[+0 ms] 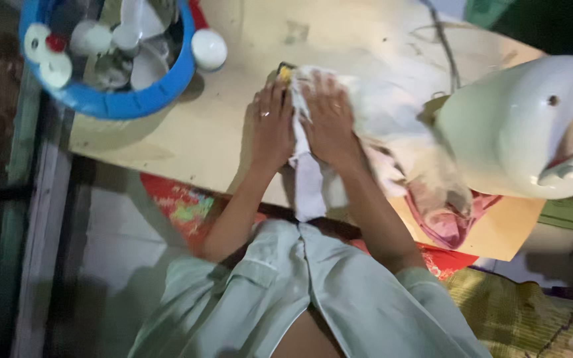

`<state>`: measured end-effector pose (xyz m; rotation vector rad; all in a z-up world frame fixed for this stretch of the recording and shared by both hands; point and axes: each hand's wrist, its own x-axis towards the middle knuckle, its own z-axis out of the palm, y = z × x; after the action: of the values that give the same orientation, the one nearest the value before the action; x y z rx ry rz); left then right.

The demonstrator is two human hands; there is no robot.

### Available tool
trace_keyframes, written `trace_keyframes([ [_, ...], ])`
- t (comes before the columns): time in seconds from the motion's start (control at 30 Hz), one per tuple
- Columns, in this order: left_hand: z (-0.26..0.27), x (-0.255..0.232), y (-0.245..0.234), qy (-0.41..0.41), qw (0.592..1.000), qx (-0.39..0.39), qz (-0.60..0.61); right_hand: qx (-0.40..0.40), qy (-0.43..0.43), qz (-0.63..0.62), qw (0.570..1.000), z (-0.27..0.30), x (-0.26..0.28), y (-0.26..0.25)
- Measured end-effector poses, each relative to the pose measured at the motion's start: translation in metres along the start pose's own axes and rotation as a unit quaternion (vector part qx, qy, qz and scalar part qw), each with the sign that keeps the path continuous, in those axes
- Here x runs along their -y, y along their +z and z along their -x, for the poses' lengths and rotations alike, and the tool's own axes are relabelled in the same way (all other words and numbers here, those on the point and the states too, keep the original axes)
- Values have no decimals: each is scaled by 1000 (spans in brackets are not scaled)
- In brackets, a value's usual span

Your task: The person wipes a white electric kettle with a pink cloth, then cleans a black laptop by wiping the lid, bottom, and keyboard area. The person opens and closes the laptop during the process and continues wiping the exterior surfaces.

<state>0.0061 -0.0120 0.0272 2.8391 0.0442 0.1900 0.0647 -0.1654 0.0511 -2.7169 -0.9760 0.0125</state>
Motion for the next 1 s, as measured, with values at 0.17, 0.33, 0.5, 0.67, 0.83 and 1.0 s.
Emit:
trace_keyframes([
  [0.17,3,-1,-18,11,1000,0,-2,18,69,-62,996,-46,-18,-7],
  [0.33,5,-9,-32,17,998,-20,-50,-14,216,-5,976,-3,-39,-12],
  [0.5,1,-13,-32,-18,999,-24,18,-120,153,-125,973,95,-16,-10],
  [0.67,3,-3,-6,-20,986,-89,139,-9,65,-56,996,101,23,3],
  [0.83,14,8,10,-52,974,-119,188,-11,16,-35,999,22,23,1],
  [1.0,15,12,9,-56,968,-129,210,61,109,-51,991,-43,-4,-3],
])
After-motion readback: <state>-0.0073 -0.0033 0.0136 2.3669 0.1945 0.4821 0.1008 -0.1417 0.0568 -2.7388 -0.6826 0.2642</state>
